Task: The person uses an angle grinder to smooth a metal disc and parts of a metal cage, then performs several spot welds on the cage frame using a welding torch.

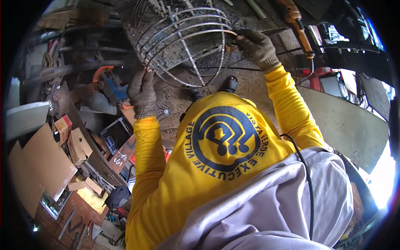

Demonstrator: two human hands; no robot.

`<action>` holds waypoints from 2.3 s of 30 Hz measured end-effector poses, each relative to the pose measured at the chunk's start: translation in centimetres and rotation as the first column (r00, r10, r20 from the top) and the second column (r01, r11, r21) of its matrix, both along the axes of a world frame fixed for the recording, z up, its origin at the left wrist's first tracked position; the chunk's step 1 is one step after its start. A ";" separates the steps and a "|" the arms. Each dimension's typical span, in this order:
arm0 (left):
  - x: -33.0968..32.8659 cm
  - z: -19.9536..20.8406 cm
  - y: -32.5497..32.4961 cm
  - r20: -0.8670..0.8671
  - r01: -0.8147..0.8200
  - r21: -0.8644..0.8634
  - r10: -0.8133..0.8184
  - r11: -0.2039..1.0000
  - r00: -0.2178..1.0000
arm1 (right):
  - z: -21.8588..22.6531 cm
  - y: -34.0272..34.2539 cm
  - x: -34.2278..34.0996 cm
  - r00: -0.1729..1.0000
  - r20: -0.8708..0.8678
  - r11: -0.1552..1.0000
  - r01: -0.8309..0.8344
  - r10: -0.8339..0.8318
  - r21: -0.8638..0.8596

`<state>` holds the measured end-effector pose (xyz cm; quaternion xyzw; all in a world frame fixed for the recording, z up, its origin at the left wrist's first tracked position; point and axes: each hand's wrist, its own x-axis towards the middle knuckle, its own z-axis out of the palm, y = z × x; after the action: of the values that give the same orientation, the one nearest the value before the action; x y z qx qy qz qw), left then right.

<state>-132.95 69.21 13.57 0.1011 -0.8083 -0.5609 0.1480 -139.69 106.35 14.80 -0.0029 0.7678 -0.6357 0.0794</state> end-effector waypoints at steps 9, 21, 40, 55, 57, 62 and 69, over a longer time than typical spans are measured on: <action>0.2 0.4 -0.5 0.091 0.039 -0.110 -0.029 0.993 0.995 | 0.5 -0.2 0.2 0.999 -0.040 0.992 -0.019 0.024 0.123; 0.0 -0.1 -0.8 0.096 0.041 -0.145 -0.027 0.989 0.995 | -0.1 0.0 0.0 1.000 -0.010 0.994 -0.001 0.002 0.112; -0.2 -0.1 -0.9 0.058 0.085 -0.229 -0.073 0.970 0.996 | -0.1 -0.3 0.0 1.000 0.000 0.997 0.019 -0.019 0.073; 0.0 -0.1 0.1 -0.115 0.033 -0.368 -0.080 0.929 0.990 | -0.1 -0.8 0.4 0.998 -0.015 0.995 0.066 -0.065 0.069; 0.1 0.4 0.1 -0.085 0.037 -0.415 -0.080 0.909 0.993 | -0.5 -0.8 0.4 0.997 -0.022 0.993 0.081 -0.080 0.091; -0.2 1.5 0.6 -0.025 0.050 -0.446 -0.068 0.894 0.997 | -0.3 -0.9 0.4 0.996 -0.030 0.991 0.081 -0.078 0.109; -0.4 0.7 -0.3 -0.039 0.086 -0.459 -0.117 0.884 0.992 | 0.0 -1.0 0.5 0.996 0.001 0.994 0.088 -0.088 0.062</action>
<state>-133.37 68.96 14.23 0.0028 -0.9163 -0.3653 0.1644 -139.18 105.34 14.85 0.0346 0.7864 -0.6145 0.0527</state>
